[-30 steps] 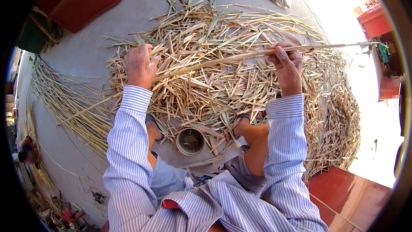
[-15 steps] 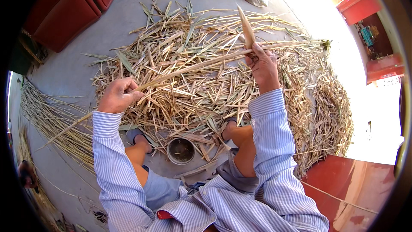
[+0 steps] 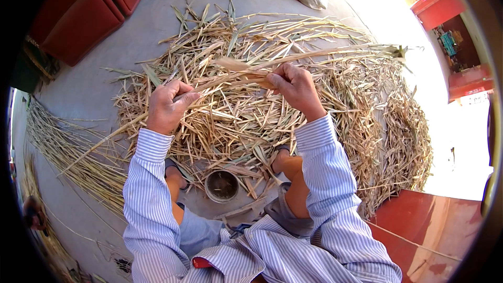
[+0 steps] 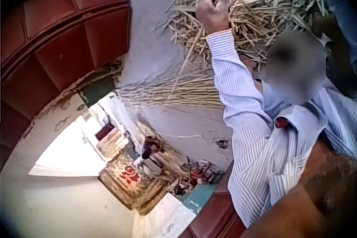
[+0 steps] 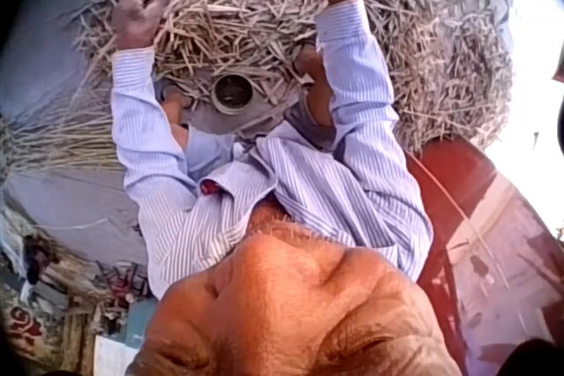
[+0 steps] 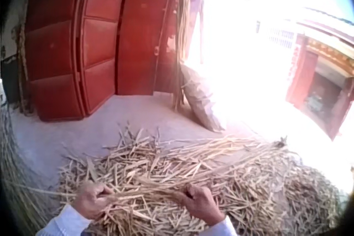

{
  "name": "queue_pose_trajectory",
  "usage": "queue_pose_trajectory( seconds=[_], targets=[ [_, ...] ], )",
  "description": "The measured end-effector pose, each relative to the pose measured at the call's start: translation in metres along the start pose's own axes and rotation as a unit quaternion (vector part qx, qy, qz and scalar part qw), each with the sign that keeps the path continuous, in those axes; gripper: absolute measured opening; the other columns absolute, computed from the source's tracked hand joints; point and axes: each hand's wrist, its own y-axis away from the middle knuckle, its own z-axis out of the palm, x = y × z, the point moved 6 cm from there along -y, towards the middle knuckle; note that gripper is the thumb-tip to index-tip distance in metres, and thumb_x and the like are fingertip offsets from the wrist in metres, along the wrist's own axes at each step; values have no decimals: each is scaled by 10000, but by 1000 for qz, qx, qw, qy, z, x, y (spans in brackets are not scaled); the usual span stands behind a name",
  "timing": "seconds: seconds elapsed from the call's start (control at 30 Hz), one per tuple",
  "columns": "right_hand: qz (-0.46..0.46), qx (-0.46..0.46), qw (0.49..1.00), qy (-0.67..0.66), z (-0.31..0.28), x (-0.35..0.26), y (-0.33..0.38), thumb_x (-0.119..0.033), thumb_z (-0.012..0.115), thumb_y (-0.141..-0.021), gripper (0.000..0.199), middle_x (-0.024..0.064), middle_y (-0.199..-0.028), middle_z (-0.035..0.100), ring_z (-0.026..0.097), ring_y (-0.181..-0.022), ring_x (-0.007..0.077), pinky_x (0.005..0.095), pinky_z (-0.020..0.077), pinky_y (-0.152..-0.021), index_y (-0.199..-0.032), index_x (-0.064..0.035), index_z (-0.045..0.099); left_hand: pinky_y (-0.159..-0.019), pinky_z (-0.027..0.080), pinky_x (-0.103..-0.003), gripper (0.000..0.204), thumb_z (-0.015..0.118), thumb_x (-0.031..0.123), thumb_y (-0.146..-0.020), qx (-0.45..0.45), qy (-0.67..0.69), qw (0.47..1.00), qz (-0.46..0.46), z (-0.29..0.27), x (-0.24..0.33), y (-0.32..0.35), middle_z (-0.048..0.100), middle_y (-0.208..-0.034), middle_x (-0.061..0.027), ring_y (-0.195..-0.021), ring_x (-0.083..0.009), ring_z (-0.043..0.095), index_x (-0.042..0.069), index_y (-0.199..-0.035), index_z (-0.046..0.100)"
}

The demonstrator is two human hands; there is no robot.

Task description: The person sits on the floor and repeatedly picks up dried plant stems, strips off leaves or outer layers by hand, and places the processed stems into a pile. The person handles the stems one at a time and continues the repetitive stripping motion throughout the clip.

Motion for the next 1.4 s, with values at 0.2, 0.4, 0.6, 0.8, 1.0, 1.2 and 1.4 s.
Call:
queue_pose_trajectory(
  seconds=[0.2, 0.4, 0.6, 0.8, 1.0, 1.2, 1.4],
  targets=[
    [34, -25, 904, 426, -18, 54, 7, -202, 644, -788, 131, 117, -742, 648, 636, -745, 329, 454, 478, -635, -805, -73, 634, -563, 474, -275, 181, 775, 133, -790, 68, -26, 997, 40, -15, 10, -9, 668, -688, -79, -592, -134, 608, 7, -826, 650],
    [85, 20, 992, -95, -29, 42, 0, -373, 793, -783, 680, 189, -1103, 655, 658, -998, 238, 343, 558, -810, -1256, 41, 533, -558, 465, -308, 193, 775, 136, -767, -13, -26, 999, 16, 6, 4, -7, 652, -666, -102, -579, -178, 614, 6, -804, 636],
    [138, 35, 918, -371, 18, 2, -2, -229, 704, -887, 232, 105, -910, 702, 697, -775, 176, 233, 567, -659, -975, -35, 611, -572, 450, -315, 230, 774, 198, -779, -65, -40, 997, 15, 21, -3, -4, 644, -666, -102, -579, -176, 593, 11, -827, 649],
    [86, -6, 900, -427, 31, -13, 4, -184, 703, -885, 216, 96, -938, 699, 693, -844, 169, 253, 570, -732, -1008, -24, 625, -563, 428, -293, 242, 742, 245, -839, -100, 117, 987, -39, 48, 5, -6, 629, -690, -50, -591, -115, 540, 15, -898, 693],
    [108, 15, 898, -426, 26, -9, 8, -135, 673, -899, 162, 135, -987, 699, 696, -889, 207, 264, 595, -721, -1007, -25, 624, -635, 495, -254, 185, 773, 138, -802, -61, 164, 979, -99, 47, -3, -6, 678, -769, -59, -689, -111, 623, -2, -880, 683],
    [120, -12, 907, -404, 28, -10, 9, -125, 654, -910, 163, 139, -979, 700, 705, -880, 215, 262, 600, -731, -1004, 5, 626, -639, 522, -240, 195, 777, 151, -808, 26, 259, 960, -106, 40, -6, -2, 694, -795, -81, -691, -110, 631, 8, -845, 649],
    [164, 37, 915, -366, 9, 26, 13, -129, 646, -913, 199, 139, -961, 705, 708, -876, 203, 248, 601, -713, -1052, 4, 594, -597, 496, -203, 205, 753, 194, -843, 193, 358, 909, -88, -55, -34, -9, 663, -742, -51, -638, -102, 597, 33, -861, 627]
  ],
)
